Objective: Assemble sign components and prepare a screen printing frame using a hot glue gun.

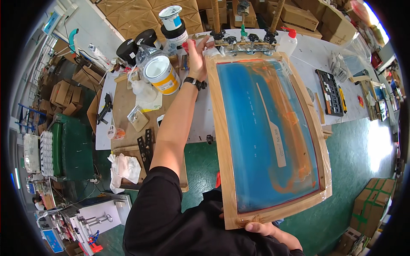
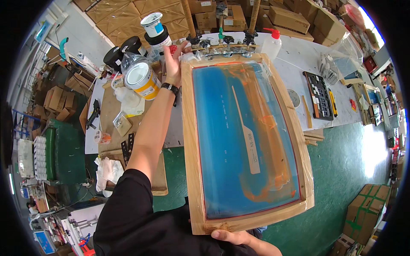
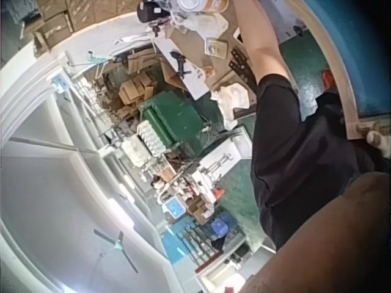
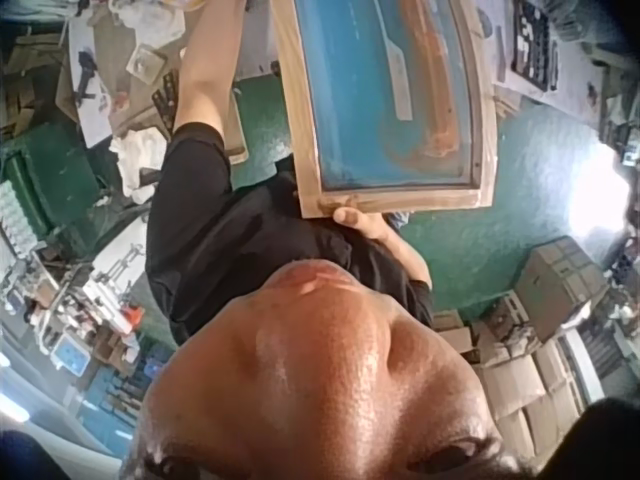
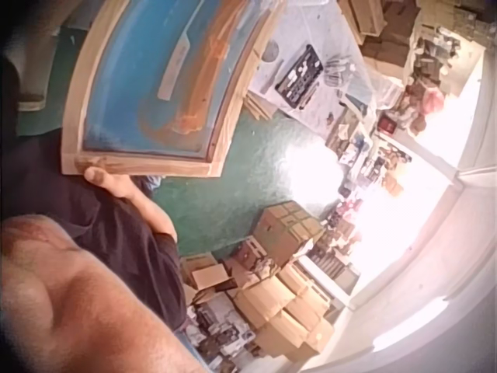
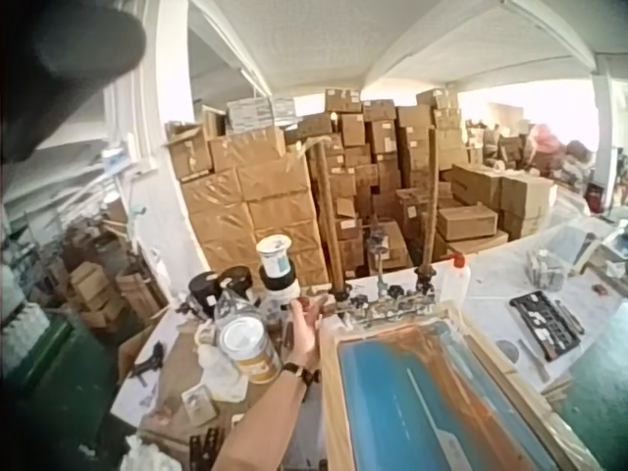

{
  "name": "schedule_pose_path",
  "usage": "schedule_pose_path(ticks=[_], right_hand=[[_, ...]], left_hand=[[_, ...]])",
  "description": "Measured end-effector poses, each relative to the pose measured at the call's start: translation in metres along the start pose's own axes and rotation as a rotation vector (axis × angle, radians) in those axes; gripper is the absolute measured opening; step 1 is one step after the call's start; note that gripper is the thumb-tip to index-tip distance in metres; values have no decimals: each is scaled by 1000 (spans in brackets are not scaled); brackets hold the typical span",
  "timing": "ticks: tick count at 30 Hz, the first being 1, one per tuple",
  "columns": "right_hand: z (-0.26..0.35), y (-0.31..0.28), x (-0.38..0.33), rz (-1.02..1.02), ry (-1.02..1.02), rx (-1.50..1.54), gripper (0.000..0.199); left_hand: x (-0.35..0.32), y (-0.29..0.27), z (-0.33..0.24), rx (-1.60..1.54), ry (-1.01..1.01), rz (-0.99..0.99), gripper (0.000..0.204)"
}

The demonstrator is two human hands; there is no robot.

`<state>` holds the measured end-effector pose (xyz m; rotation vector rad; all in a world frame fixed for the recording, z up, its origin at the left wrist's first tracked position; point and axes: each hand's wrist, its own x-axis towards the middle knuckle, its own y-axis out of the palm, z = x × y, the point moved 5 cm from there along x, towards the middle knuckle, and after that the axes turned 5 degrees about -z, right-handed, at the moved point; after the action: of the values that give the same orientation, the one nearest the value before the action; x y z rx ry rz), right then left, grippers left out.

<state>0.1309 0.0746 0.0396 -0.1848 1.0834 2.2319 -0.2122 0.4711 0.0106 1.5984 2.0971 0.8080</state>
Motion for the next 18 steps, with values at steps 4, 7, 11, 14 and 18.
schedule_pose_path(ticks=[4,7,11,14,18], right_hand=[[3,1,0,-5,7,-6,92],[4,1,2,-12,6,18,92],[3,1,3,-6,-15,-30,92],[0,0,2,-12,-21,-38,92],[0,0,1,-17,-18,-7,92]], left_hand=[[3,2,-5,10,-34,-10,102],[4,4,-6,69,-38,20,102],[0,4,-4,125,20,35,101],[0,3,-2,112,5,27,100],[6,-1,-3,36,-97,-20,98]])
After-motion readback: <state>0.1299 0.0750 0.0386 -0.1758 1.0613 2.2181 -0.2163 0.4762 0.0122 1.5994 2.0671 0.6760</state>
